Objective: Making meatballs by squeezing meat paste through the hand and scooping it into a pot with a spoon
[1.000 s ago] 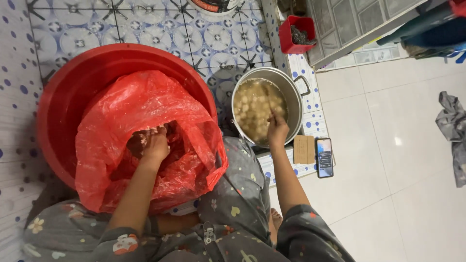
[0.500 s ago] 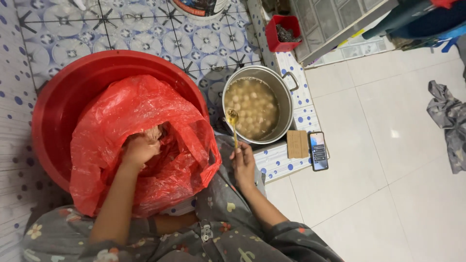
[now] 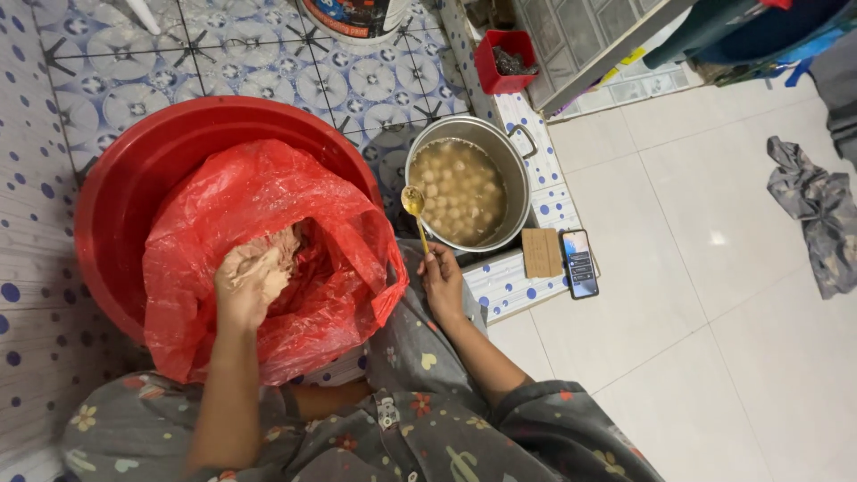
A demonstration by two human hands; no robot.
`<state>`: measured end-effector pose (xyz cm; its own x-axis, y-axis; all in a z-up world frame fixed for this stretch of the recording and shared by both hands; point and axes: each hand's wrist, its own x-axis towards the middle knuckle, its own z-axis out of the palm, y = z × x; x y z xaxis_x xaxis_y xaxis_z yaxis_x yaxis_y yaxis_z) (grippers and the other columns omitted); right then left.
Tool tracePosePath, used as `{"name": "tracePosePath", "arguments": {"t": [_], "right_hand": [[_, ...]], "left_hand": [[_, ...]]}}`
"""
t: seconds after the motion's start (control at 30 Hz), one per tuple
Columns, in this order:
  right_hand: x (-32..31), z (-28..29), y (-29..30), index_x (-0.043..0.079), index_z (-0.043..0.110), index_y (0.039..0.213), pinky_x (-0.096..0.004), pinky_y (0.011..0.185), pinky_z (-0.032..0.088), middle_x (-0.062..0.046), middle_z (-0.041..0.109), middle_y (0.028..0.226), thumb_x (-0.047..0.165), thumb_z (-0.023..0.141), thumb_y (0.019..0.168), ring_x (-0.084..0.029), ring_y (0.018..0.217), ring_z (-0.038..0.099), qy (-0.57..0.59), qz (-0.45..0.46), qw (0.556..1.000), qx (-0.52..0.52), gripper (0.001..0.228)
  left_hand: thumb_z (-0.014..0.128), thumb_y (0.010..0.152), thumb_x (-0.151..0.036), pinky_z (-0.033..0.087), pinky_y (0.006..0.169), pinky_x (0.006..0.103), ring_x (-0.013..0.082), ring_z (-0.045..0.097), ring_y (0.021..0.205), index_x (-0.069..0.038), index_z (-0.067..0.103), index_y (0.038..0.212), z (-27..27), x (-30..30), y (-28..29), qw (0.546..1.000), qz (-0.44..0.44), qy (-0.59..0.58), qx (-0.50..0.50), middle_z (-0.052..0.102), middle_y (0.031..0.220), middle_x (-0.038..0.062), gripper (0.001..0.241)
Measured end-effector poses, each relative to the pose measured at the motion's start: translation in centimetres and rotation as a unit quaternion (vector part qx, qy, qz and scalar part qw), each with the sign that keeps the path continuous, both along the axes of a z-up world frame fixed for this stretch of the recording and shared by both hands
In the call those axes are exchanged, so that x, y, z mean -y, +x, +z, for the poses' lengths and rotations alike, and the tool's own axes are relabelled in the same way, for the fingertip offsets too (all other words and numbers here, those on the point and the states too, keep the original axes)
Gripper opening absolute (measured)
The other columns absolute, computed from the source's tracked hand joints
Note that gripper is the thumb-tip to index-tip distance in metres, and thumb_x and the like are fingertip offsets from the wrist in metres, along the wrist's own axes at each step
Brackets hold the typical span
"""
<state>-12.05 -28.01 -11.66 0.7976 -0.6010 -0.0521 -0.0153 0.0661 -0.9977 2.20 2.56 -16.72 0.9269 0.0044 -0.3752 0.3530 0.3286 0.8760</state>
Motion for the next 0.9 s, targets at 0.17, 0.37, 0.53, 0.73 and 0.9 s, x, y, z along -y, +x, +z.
{"name": "tracePosePath", "arguments": {"t": [0.17,0.37,0.53,0.73,0.9], "right_hand": [[0.3,-1.0,0.2,0.000,0.060,0.121,-0.019,0.036,0.035,-0.010,0.058,0.061,0.009,0.050,0.105,-0.009,0.037,0.043,0.007,-0.004,1.000,0.004,0.021],[0.2,-0.7,0.4,-0.001,0.061,0.120,-0.019,0.036,0.036,-0.010,0.059,0.061,0.009,0.051,0.105,-0.009,0.037,0.044,-0.002,-0.006,1.000,0.004,0.021],[0.1,-0.8,0.3,0.000,0.061,0.121,-0.020,0.034,0.037,-0.011,0.059,0.061,0.009,0.051,0.105,-0.011,0.036,0.044,-0.001,-0.010,1.000,-0.003,0.021],[0.2,-0.6,0.2,0.001,0.060,0.123,-0.020,0.034,0.036,-0.010,0.059,0.061,0.010,0.051,0.105,-0.009,0.036,0.043,-0.007,-0.009,1.000,-0.017,0.022],[0.7,-1.0,0.1,0.003,0.060,0.123,-0.019,0.035,0.036,-0.010,0.059,0.062,0.010,0.051,0.105,-0.009,0.038,0.043,-0.004,-0.008,1.000,-0.028,0.022]], "left_hand": [[0.085,0.081,0.006,0.052,0.038,0.0314,0.0131,0.060,0.055,-0.004,0.060,0.090,2.3,0.3,-1.4,0.998,0.045,0.030,0.035,0.060,0.071,0.006,0.029],[0.074,0.097,-0.012,0.047,0.033,0.0297,0.0099,0.055,0.048,-0.009,0.059,0.090,6.4,0.6,-1.9,0.997,-0.011,0.017,0.080,0.053,0.064,0.005,0.017],[0.068,0.103,-0.019,0.047,0.032,0.0277,0.0087,0.054,0.047,-0.008,0.062,0.096,8.0,1.2,-1.9,0.998,-0.024,-0.010,0.061,0.053,0.063,0.003,0.013],[0.089,0.078,0.000,0.059,0.060,0.0298,0.0089,0.065,0.070,-0.003,0.073,0.105,3.0,1.6,-1.8,0.994,-0.015,0.047,0.101,0.067,0.080,0.007,0.032],[0.089,0.080,-0.002,0.047,0.044,0.0292,0.0119,0.050,0.053,-0.002,0.063,0.074,7.8,2.0,-1.2,0.982,-0.023,0.126,0.136,0.057,0.061,0.006,0.027]]}}
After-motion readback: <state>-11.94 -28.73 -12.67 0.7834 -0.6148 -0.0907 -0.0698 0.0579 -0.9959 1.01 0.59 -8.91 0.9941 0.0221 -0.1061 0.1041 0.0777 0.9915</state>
